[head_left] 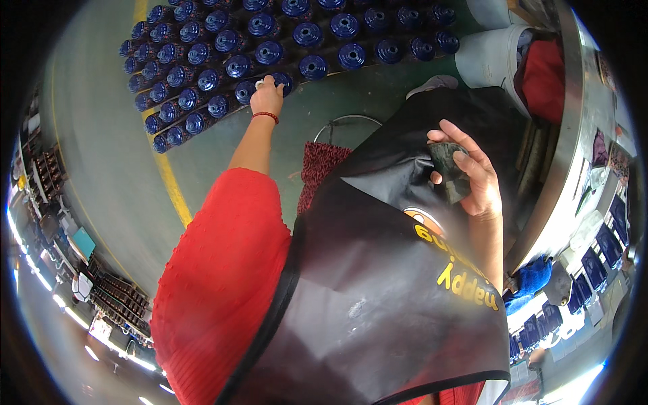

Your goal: The person places a blue ceramic bottle on a stand, applies a decorative label to its surface, and smooths it with a green tool. The person repeats this process on multiple bottles, handling each one individually and placing finished bottles aside.

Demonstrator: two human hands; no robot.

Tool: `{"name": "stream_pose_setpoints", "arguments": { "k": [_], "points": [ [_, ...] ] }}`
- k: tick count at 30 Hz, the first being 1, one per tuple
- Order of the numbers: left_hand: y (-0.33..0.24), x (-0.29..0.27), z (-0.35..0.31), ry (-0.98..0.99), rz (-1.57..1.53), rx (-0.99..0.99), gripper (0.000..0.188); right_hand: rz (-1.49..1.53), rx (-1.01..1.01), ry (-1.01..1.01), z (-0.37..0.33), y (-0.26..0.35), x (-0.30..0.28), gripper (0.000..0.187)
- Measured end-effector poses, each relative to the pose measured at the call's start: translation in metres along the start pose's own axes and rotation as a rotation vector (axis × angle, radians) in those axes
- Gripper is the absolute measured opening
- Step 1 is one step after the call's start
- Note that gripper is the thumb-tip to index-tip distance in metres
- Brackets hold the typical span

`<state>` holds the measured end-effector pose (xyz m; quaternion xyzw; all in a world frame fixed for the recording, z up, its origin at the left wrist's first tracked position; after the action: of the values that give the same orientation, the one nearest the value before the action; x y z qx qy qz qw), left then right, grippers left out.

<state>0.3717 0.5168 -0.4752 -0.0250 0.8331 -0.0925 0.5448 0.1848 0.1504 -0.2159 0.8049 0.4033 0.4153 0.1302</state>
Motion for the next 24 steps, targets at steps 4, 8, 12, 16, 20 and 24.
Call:
{"name": "stream_pose_setpoints", "arguments": {
  "k": [4,8,12,16,20,24],
  "points": [
    [0.002,0.016,0.008,-0.006,-0.042,-0.042,0.037,0.001,0.01,-0.013,0.003,-0.001,-0.001,0.051],
    [0.007,0.019,0.012,-0.026,-0.128,-0.087,0.041,0.023,0.011,-0.026,0.005,-0.002,-0.004,0.051],
    [0.028,-0.011,0.002,-0.192,-0.122,-0.047,0.042,-0.005,0.008,-0.04,0.006,-0.002,-0.007,0.05],
    [0.08,-0.021,-0.002,-0.113,0.106,-0.24,0.041,-0.016,0.01,-0.032,0.008,-0.001,-0.006,0.049],
    [0.099,-0.002,0.011,-0.008,-0.015,-0.286,0.043,-0.023,0.013,-0.039,0.008,-0.001,-0.003,0.049],
    [0.107,0.01,0.02,0.032,-0.029,-0.36,0.043,-0.025,0.003,-0.048,0.008,0.0,-0.002,0.049]
  ]
}}
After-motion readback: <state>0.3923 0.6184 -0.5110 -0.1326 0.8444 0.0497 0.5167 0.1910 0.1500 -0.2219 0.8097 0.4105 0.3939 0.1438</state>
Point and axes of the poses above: each hand's wrist, its own z-axis towards the middle knuckle, its own x-axis out of the palm, y = z × x, the point moved 8 cm from there along z, towards the middle knuckle, and after that the axes turned 7 degrees about y, right-handed, at the moved point
